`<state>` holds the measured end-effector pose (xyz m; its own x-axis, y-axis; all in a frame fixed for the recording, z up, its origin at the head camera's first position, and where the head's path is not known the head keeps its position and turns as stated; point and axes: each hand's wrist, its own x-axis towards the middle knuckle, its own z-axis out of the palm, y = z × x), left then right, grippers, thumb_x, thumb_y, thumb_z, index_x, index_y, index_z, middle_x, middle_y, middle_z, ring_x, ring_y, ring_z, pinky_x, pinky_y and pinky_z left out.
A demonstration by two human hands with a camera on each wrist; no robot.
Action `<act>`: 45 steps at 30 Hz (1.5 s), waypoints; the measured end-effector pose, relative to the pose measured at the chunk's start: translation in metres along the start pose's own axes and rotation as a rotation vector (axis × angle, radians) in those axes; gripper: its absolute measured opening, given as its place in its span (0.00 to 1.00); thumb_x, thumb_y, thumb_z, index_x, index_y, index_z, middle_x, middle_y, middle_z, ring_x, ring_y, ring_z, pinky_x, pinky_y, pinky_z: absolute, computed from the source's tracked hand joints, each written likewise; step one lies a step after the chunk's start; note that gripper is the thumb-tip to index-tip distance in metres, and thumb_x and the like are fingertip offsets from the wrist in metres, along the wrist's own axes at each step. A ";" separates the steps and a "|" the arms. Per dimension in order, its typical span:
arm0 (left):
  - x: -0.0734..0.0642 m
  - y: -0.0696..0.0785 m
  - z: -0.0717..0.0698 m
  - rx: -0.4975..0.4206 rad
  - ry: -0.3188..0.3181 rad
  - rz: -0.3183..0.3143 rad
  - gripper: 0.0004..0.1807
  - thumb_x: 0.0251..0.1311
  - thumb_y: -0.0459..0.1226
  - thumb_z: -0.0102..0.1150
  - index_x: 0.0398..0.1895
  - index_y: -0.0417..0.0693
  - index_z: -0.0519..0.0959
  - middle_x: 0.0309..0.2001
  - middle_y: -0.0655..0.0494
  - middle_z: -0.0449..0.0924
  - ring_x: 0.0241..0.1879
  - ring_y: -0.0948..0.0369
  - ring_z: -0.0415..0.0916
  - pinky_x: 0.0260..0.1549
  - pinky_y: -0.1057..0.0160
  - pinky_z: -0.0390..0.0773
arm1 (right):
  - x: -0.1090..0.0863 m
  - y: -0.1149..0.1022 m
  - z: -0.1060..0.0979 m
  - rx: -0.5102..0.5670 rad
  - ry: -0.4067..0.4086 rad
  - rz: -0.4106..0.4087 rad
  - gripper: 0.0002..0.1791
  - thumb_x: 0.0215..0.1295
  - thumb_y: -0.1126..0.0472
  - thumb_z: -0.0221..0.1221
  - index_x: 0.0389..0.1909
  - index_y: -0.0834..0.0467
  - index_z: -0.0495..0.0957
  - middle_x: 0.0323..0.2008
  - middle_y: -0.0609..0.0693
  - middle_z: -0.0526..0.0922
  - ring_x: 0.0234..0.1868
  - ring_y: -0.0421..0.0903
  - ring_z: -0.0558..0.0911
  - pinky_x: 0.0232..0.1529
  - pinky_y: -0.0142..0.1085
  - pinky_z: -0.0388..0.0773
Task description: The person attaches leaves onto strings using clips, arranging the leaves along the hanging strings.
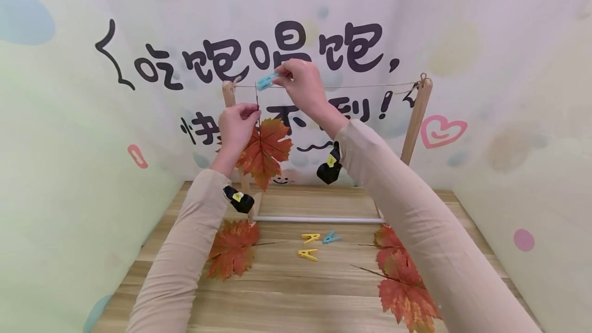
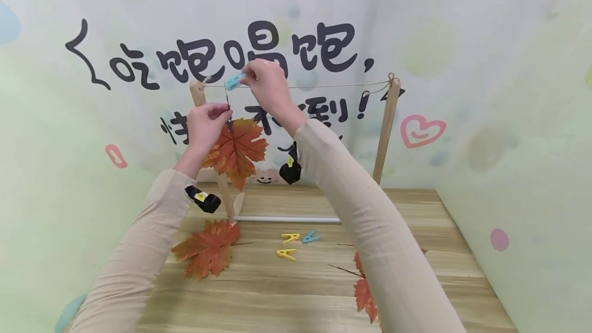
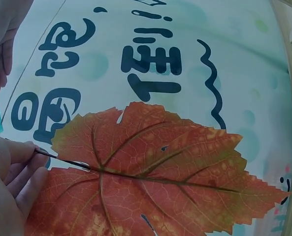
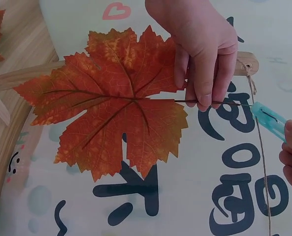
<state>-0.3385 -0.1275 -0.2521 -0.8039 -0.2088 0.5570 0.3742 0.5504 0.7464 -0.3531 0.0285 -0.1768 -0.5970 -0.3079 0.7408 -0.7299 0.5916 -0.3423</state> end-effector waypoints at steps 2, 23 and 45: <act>0.000 0.000 0.001 -0.008 -0.001 0.004 0.11 0.56 0.36 0.60 0.39 0.37 0.82 0.37 0.45 0.82 0.37 0.55 0.80 0.39 0.62 0.77 | 0.001 0.001 0.001 0.000 -0.005 0.011 0.09 0.56 0.62 0.61 0.36 0.64 0.82 0.33 0.53 0.83 0.30 0.43 0.76 0.32 0.28 0.69; 0.000 -0.001 0.003 0.023 0.000 0.017 0.10 0.56 0.35 0.60 0.38 0.38 0.82 0.37 0.45 0.82 0.35 0.55 0.80 0.38 0.62 0.78 | 0.005 0.002 0.005 -0.012 -0.109 0.084 0.12 0.57 0.60 0.60 0.39 0.63 0.81 0.34 0.52 0.84 0.32 0.43 0.77 0.44 0.32 0.66; -0.003 -0.005 0.003 0.038 -0.012 0.008 0.12 0.56 0.36 0.59 0.40 0.38 0.82 0.39 0.44 0.82 0.37 0.54 0.80 0.41 0.62 0.78 | -0.016 0.006 -0.008 0.011 -0.189 0.096 0.25 0.60 0.57 0.58 0.57 0.64 0.70 0.54 0.56 0.74 0.54 0.47 0.72 0.55 0.33 0.67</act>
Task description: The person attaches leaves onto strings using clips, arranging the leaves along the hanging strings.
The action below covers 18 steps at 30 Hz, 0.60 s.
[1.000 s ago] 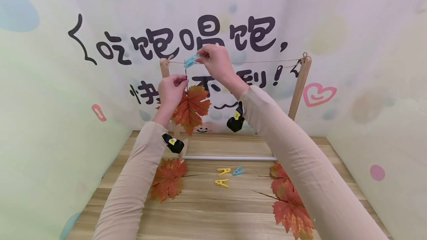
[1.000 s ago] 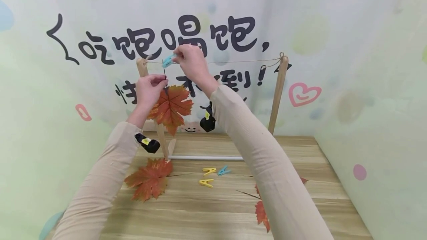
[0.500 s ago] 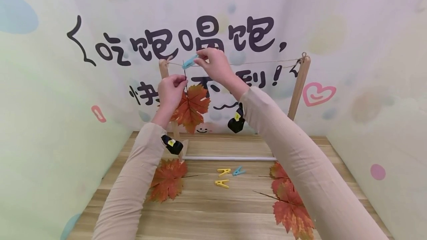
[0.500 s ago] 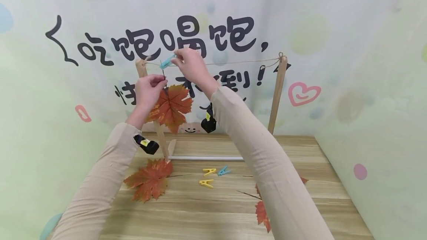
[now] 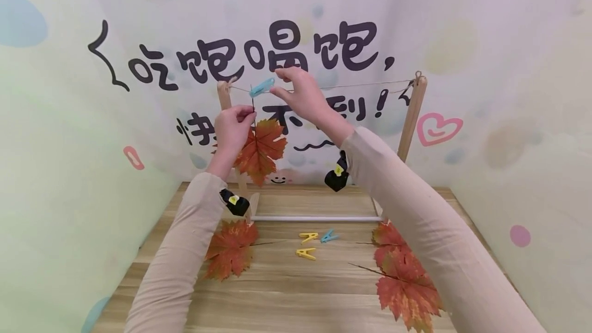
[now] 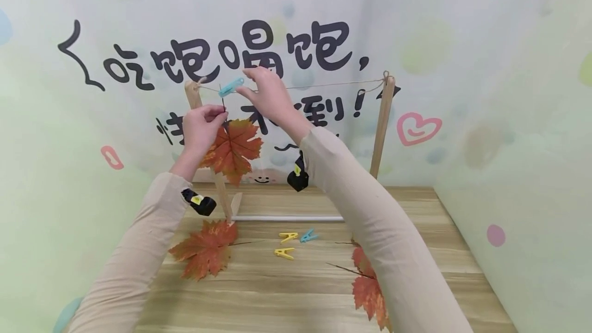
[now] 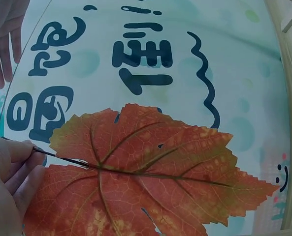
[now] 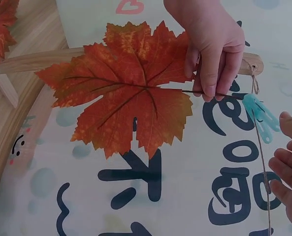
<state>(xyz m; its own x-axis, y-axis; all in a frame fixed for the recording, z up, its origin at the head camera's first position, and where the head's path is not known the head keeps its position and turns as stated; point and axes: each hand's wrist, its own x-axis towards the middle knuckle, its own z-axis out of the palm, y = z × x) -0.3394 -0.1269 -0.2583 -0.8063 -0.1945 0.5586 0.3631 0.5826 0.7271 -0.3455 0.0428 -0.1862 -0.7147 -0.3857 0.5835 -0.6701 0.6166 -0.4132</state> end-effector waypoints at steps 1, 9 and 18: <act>0.000 0.000 0.000 0.002 -0.001 -0.003 0.12 0.56 0.36 0.59 0.40 0.38 0.82 0.39 0.44 0.82 0.37 0.54 0.80 0.41 0.62 0.77 | -0.002 0.000 -0.001 0.000 0.007 -0.015 0.25 0.60 0.57 0.58 0.57 0.65 0.70 0.54 0.56 0.74 0.54 0.48 0.72 0.55 0.34 0.67; -0.003 0.001 -0.002 0.023 0.010 0.016 0.10 0.57 0.34 0.58 0.39 0.38 0.82 0.39 0.44 0.82 0.38 0.53 0.80 0.41 0.61 0.78 | -0.017 0.006 -0.010 -0.023 0.043 -0.065 0.24 0.59 0.59 0.60 0.55 0.65 0.71 0.51 0.57 0.76 0.52 0.48 0.73 0.55 0.35 0.66; -0.005 0.003 -0.004 0.021 0.027 0.084 0.10 0.57 0.33 0.58 0.40 0.37 0.81 0.39 0.44 0.82 0.38 0.54 0.80 0.42 0.61 0.77 | -0.038 0.019 -0.019 -0.008 0.076 -0.087 0.23 0.57 0.60 0.61 0.53 0.65 0.73 0.48 0.57 0.77 0.49 0.49 0.74 0.53 0.37 0.68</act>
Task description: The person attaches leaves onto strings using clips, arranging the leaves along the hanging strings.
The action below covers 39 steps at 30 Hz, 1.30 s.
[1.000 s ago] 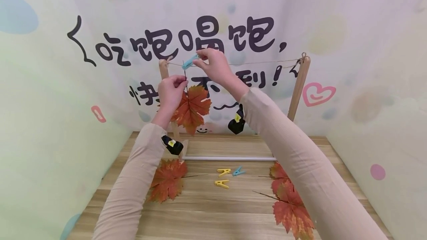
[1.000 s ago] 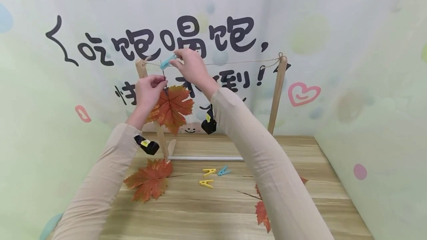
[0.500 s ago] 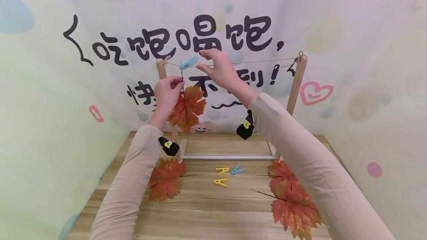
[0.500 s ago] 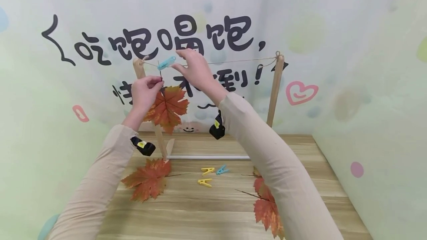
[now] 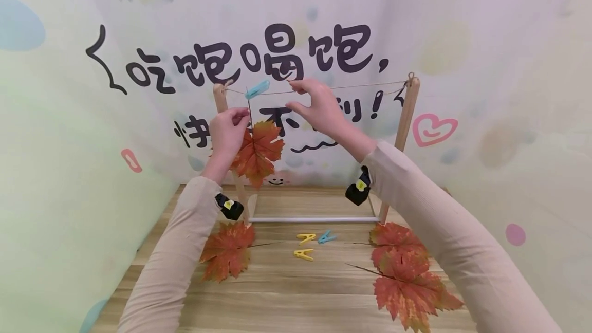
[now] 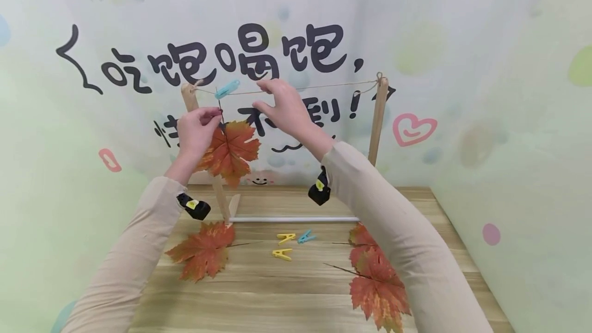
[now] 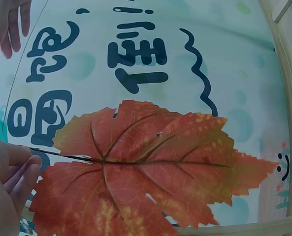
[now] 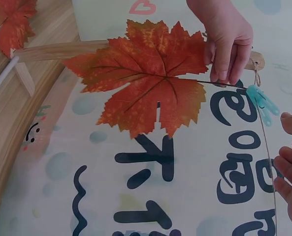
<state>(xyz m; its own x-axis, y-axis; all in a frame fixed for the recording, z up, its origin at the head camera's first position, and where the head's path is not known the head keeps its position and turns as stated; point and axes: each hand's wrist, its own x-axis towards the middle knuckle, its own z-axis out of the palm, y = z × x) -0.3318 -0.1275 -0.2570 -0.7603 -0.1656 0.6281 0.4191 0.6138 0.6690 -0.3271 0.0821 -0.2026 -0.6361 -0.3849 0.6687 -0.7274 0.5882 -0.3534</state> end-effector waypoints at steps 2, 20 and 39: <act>-0.001 0.001 -0.002 0.000 0.006 0.021 0.11 0.57 0.33 0.58 0.40 0.36 0.81 0.39 0.44 0.82 0.38 0.53 0.80 0.42 0.61 0.77 | -0.005 0.003 -0.001 0.001 -0.001 -0.003 0.23 0.57 0.61 0.61 0.53 0.65 0.73 0.48 0.57 0.78 0.49 0.50 0.74 0.52 0.38 0.68; -0.022 -0.002 -0.007 0.028 -0.045 0.133 0.09 0.54 0.31 0.60 0.38 0.35 0.80 0.35 0.43 0.82 0.34 0.53 0.80 0.39 0.58 0.78 | -0.057 0.026 -0.001 0.118 -0.048 0.029 0.23 0.55 0.62 0.63 0.51 0.66 0.73 0.46 0.59 0.79 0.47 0.50 0.77 0.52 0.40 0.71; -0.074 -0.051 0.004 0.017 -0.171 0.122 0.06 0.52 0.30 0.62 0.33 0.35 0.81 0.31 0.44 0.82 0.30 0.54 0.79 0.32 0.58 0.79 | -0.144 0.073 0.024 0.176 -0.120 0.142 0.22 0.53 0.66 0.64 0.50 0.66 0.74 0.45 0.59 0.79 0.45 0.52 0.77 0.49 0.48 0.72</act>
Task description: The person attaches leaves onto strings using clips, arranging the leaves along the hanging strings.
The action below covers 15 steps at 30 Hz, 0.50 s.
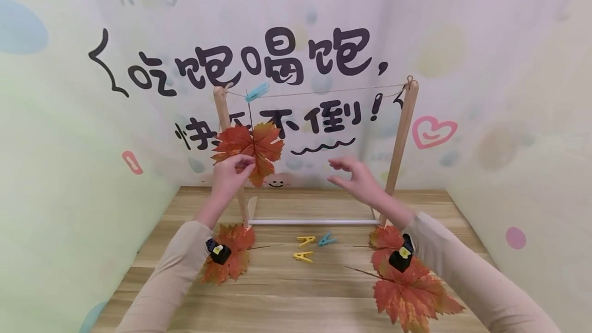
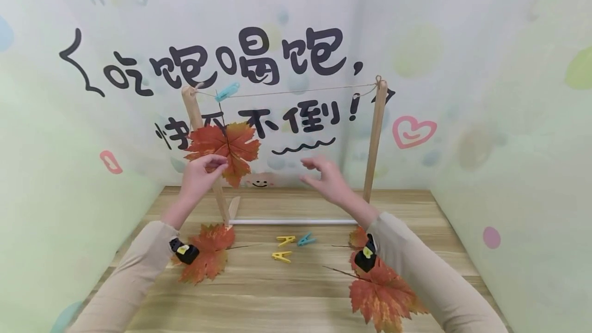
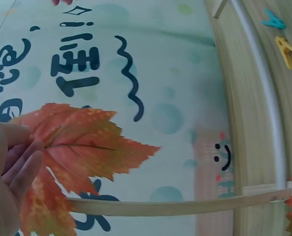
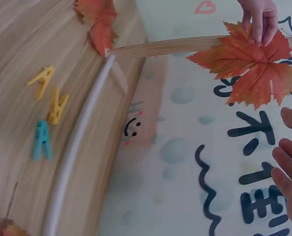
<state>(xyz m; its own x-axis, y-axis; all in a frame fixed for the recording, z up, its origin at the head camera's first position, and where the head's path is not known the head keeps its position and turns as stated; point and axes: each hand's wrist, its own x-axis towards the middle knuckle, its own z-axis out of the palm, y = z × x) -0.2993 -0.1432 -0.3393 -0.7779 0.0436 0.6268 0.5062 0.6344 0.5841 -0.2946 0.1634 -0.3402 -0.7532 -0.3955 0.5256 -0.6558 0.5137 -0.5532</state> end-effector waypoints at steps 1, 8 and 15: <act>-0.003 -0.003 0.001 -0.013 -0.003 -0.006 0.06 0.52 0.29 0.61 0.33 0.35 0.81 0.31 0.44 0.82 0.30 0.53 0.79 0.32 0.58 0.79 | -0.004 0.002 0.001 -0.002 -0.007 0.013 0.22 0.53 0.66 0.64 0.50 0.66 0.74 0.45 0.59 0.79 0.46 0.52 0.77 0.49 0.48 0.72; -0.023 -0.024 0.001 -0.066 -0.046 -0.086 0.08 0.54 0.30 0.60 0.37 0.34 0.80 0.33 0.43 0.81 0.33 0.53 0.78 0.33 0.59 0.79 | -0.034 0.024 0.010 0.002 -0.016 0.013 0.22 0.51 0.66 0.64 0.49 0.66 0.75 0.45 0.59 0.79 0.45 0.54 0.78 0.47 0.48 0.73; -0.050 -0.048 0.008 -0.020 -0.090 -0.167 0.08 0.54 0.30 0.60 0.36 0.35 0.80 0.33 0.44 0.81 0.34 0.53 0.79 0.34 0.60 0.80 | -0.061 0.046 0.025 -0.029 -0.041 0.032 0.22 0.51 0.64 0.65 0.47 0.67 0.75 0.44 0.59 0.80 0.46 0.55 0.77 0.47 0.51 0.73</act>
<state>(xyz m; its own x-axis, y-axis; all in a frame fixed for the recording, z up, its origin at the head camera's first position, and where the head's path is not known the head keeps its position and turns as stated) -0.2878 -0.1702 -0.4029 -0.8815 0.0080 0.4721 0.3736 0.6233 0.6869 -0.2804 0.1922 -0.4140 -0.7755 -0.4088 0.4811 -0.6301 0.5479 -0.5503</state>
